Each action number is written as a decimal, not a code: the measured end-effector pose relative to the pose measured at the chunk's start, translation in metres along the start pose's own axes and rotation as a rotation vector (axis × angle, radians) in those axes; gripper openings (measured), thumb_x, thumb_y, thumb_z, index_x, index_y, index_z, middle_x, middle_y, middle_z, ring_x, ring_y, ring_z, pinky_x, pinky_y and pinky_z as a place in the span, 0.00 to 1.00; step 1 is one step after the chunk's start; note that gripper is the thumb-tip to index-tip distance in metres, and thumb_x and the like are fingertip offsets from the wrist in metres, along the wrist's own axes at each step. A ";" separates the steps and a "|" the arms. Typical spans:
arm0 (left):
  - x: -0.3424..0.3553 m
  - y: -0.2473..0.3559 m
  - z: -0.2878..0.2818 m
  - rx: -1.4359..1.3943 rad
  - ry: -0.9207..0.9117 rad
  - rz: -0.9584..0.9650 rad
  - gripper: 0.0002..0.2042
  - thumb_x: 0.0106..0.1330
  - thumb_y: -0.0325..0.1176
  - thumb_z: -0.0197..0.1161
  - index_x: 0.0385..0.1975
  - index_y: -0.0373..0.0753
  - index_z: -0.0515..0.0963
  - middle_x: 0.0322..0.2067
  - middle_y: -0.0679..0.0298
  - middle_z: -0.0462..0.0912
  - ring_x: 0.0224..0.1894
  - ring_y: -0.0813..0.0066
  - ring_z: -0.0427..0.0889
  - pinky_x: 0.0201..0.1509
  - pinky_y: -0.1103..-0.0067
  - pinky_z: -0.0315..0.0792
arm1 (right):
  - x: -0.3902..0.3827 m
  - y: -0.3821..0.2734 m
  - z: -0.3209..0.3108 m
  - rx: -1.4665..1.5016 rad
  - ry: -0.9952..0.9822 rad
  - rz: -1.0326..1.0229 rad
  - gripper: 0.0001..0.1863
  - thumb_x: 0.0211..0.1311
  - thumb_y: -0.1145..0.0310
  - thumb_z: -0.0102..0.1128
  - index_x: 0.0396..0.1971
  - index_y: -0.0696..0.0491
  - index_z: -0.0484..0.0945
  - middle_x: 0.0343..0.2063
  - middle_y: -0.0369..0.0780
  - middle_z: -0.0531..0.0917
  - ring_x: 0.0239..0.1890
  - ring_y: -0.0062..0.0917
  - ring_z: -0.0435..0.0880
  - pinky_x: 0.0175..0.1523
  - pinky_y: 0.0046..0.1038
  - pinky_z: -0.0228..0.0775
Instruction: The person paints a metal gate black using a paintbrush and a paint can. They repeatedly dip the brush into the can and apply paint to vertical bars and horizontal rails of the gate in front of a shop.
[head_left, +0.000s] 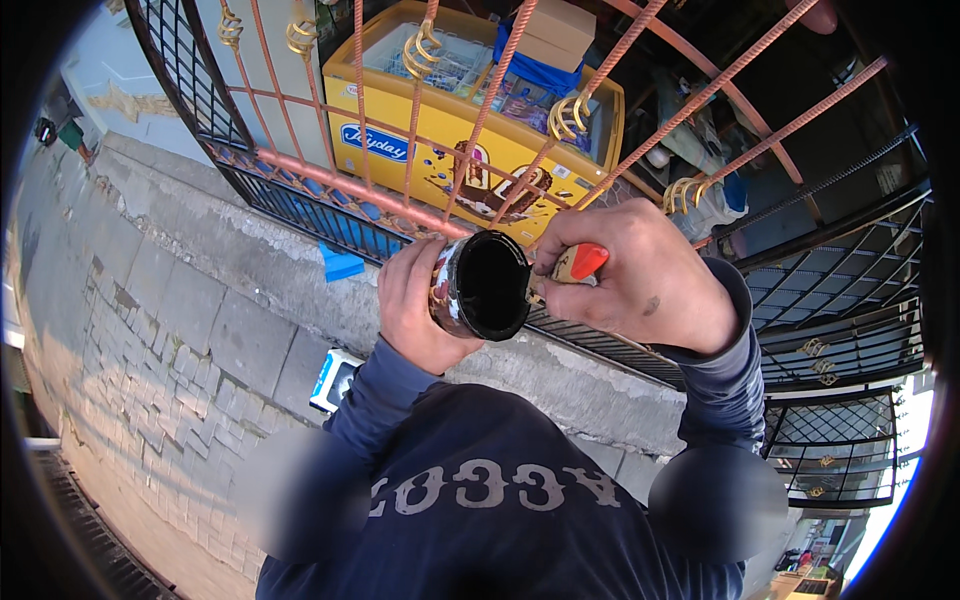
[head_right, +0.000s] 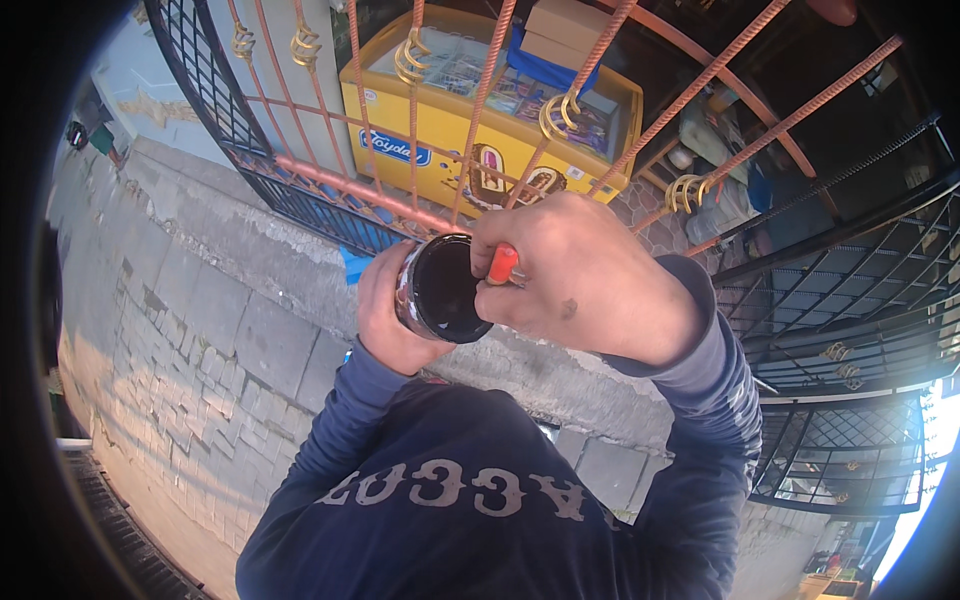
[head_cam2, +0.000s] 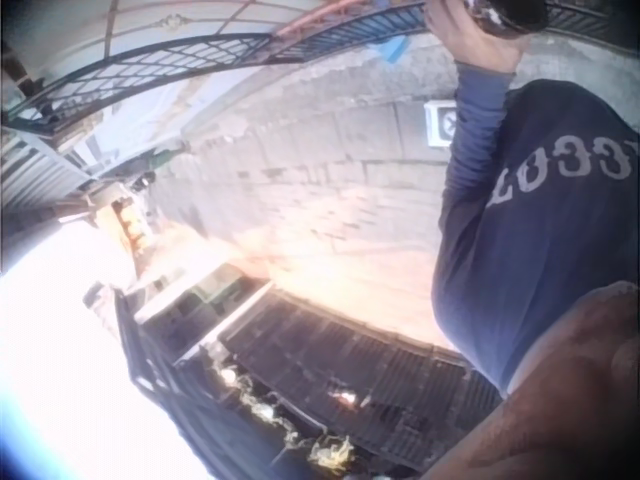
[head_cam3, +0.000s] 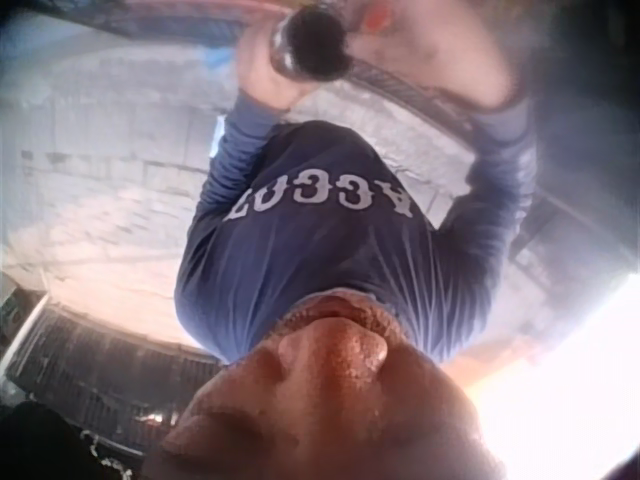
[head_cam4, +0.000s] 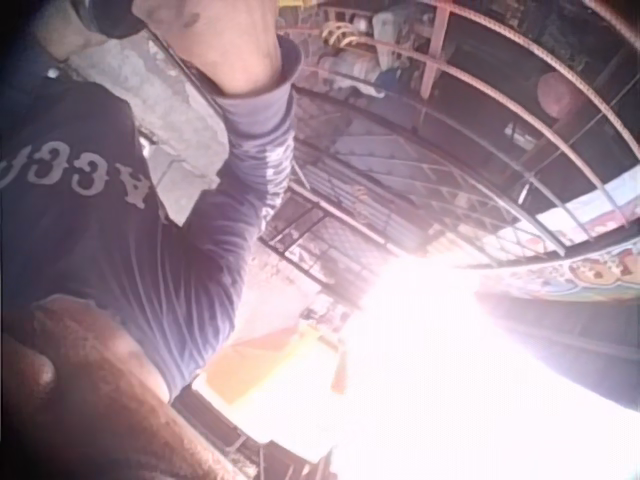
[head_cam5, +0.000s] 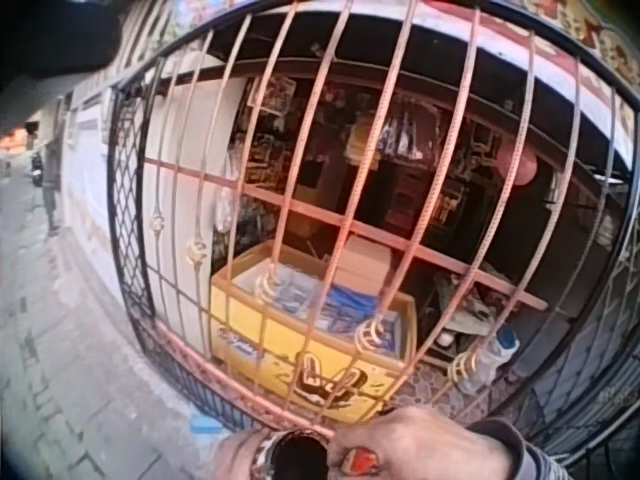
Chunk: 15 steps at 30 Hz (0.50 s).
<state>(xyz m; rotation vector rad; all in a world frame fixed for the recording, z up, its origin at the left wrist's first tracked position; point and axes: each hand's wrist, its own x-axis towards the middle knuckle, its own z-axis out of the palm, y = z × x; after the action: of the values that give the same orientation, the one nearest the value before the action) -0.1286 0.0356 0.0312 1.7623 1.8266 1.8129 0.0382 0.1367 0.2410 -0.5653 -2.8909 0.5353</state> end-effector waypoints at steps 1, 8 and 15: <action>-0.001 -0.001 -0.001 -0.015 -0.001 -0.008 0.49 0.33 0.37 0.84 0.63 0.33 0.71 0.57 0.49 0.76 0.59 0.46 0.76 0.66 0.57 0.67 | 0.002 0.001 0.003 0.021 -0.029 0.004 0.11 0.48 0.73 0.75 0.32 0.59 0.85 0.26 0.46 0.86 0.29 0.40 0.87 0.38 0.34 0.78; -0.011 -0.004 -0.007 0.037 -0.018 -0.024 0.49 0.32 0.36 0.84 0.64 0.34 0.70 0.57 0.50 0.76 0.59 0.47 0.76 0.65 0.57 0.67 | -0.006 0.004 0.003 0.113 0.018 0.081 0.10 0.50 0.74 0.75 0.32 0.59 0.85 0.27 0.44 0.87 0.31 0.35 0.88 0.40 0.30 0.78; -0.016 0.003 -0.008 0.065 -0.028 -0.035 0.49 0.33 0.34 0.86 0.63 0.32 0.70 0.55 0.47 0.78 0.56 0.45 0.79 0.63 0.60 0.73 | -0.007 0.007 0.031 0.191 0.108 0.164 0.09 0.55 0.71 0.77 0.32 0.59 0.85 0.23 0.39 0.86 0.24 0.20 0.84 0.32 0.25 0.74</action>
<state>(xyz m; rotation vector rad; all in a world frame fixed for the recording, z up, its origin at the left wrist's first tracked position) -0.1266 0.0187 0.0256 1.7554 1.9142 1.7269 0.0407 0.1299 0.2087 -0.7791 -2.6683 0.7683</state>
